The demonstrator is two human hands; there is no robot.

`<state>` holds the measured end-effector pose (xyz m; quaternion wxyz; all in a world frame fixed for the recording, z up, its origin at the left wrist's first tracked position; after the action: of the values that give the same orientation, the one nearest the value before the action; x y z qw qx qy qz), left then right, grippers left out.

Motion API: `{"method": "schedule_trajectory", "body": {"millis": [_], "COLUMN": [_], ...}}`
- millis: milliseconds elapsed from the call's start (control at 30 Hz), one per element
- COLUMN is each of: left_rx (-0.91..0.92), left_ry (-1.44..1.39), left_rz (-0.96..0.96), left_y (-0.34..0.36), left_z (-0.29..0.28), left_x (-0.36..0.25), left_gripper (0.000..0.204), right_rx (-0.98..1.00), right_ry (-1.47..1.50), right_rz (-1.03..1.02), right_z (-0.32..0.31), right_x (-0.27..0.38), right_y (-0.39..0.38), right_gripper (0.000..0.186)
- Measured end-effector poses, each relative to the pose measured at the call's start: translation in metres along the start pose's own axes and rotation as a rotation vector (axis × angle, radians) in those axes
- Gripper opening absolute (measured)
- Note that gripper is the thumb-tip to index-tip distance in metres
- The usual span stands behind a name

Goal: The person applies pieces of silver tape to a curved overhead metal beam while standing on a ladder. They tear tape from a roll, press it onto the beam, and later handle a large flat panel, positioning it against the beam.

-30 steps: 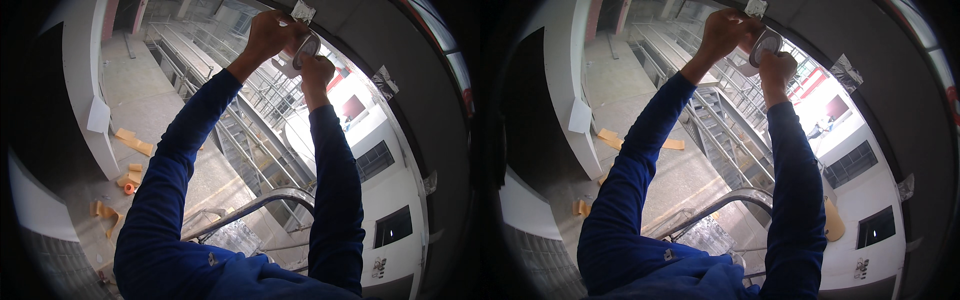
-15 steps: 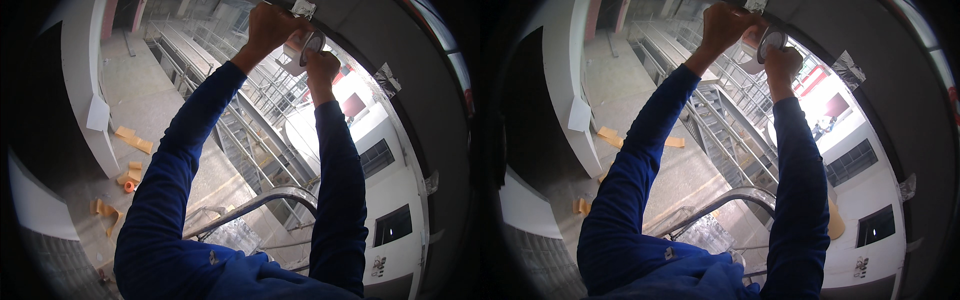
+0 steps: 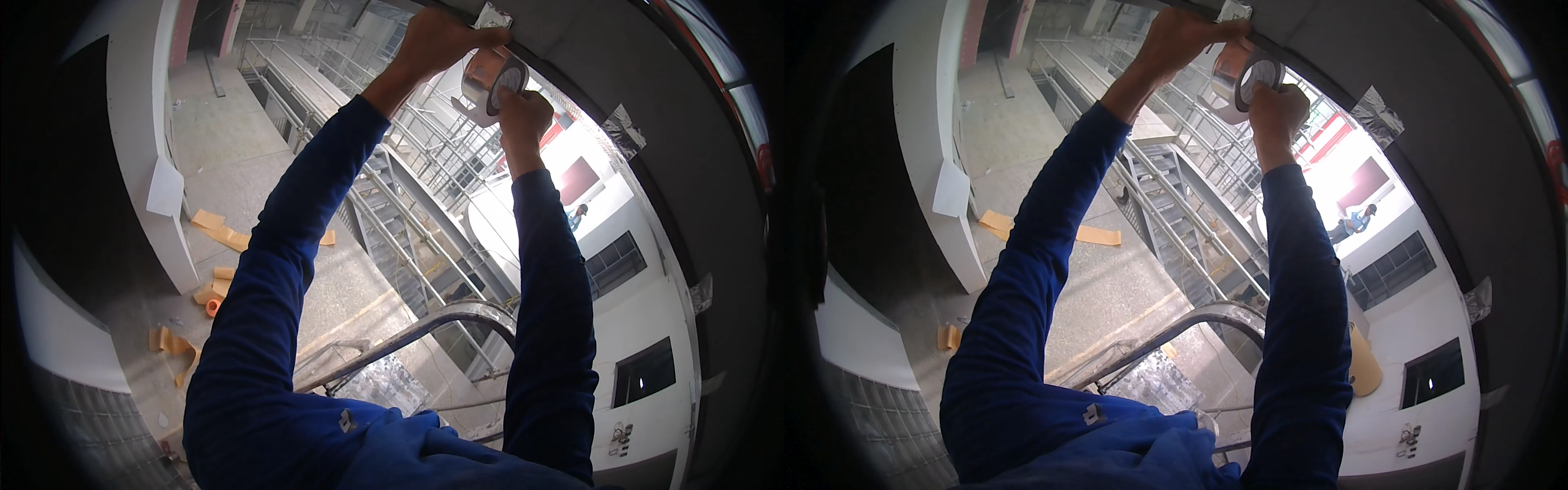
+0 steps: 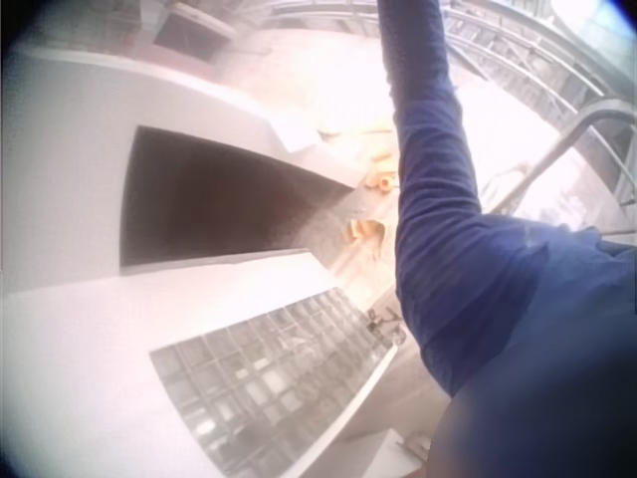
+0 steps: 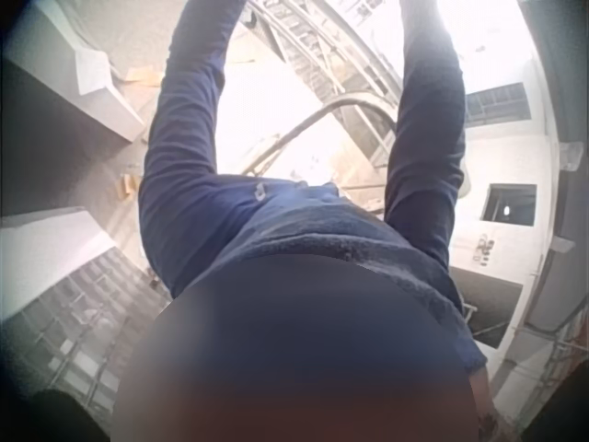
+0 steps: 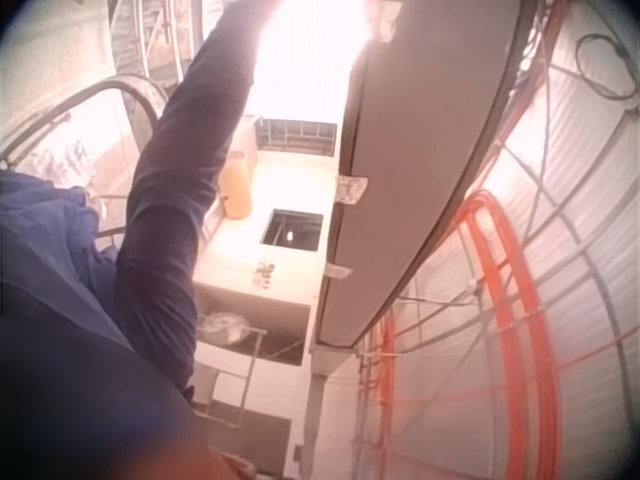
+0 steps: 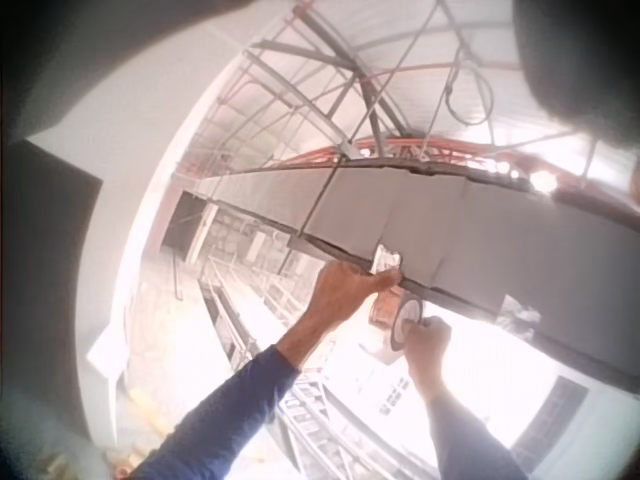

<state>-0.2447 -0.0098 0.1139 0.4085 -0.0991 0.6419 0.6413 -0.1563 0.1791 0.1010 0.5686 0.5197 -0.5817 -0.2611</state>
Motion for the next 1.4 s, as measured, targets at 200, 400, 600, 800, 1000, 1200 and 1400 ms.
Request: {"method": "schedule_trajectory", "body": {"millis": [200,400,600,800,1000,1200,1400], "left_rx": [0.032,-0.192,-0.119,0.007,0.132,0.139,0.193], "left_ry": [-0.158,0.059,0.034,-0.158,-0.334,-0.551,-0.703], "left_rz": [-0.213,-0.182,-0.316,-0.436,-0.34,-0.279,-0.362], "left_y": [0.003,0.004,0.017,0.019,-0.002,-0.016,-0.018], "left_z": [0.003,0.012,0.006,-0.006,-0.001,0.024,0.037], "left_x": [-0.015,-0.011,-0.012,-0.006,0.028,0.024,0.03], "left_gripper": [0.047,0.063,0.058,0.043,0.036,0.027,0.022], "right_rx": [0.023,0.003,0.031,-0.001,-0.007,0.002,0.021], "right_ry": [-0.03,-0.049,0.01,-0.003,0.037,0.009,-0.019], "right_rz": [-0.014,-0.012,0.033,0.072,0.06,0.042,0.061], "right_z": [0.0,0.001,-0.001,-0.002,-0.001,-0.001,-0.003], "right_x": [0.007,0.017,0.011,0.002,0.004,0.009,0.004], "right_y": [-0.002,-0.007,-0.004,-0.004,-0.007,-0.006,-0.004], "right_gripper": [0.031,0.032,0.036,0.032,0.033,0.032,0.031]}}
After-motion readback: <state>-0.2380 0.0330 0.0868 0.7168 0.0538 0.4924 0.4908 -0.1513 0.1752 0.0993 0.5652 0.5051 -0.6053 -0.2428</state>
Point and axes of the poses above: each hand's wrist, its own y-axis towards the middle knuckle, its own z-axis out of the palm, x = y × z, the point moved 1 cm from there along y, towards the middle knuckle, and after that the axes turned 15 degrees about -z, right-handed, at the moved point
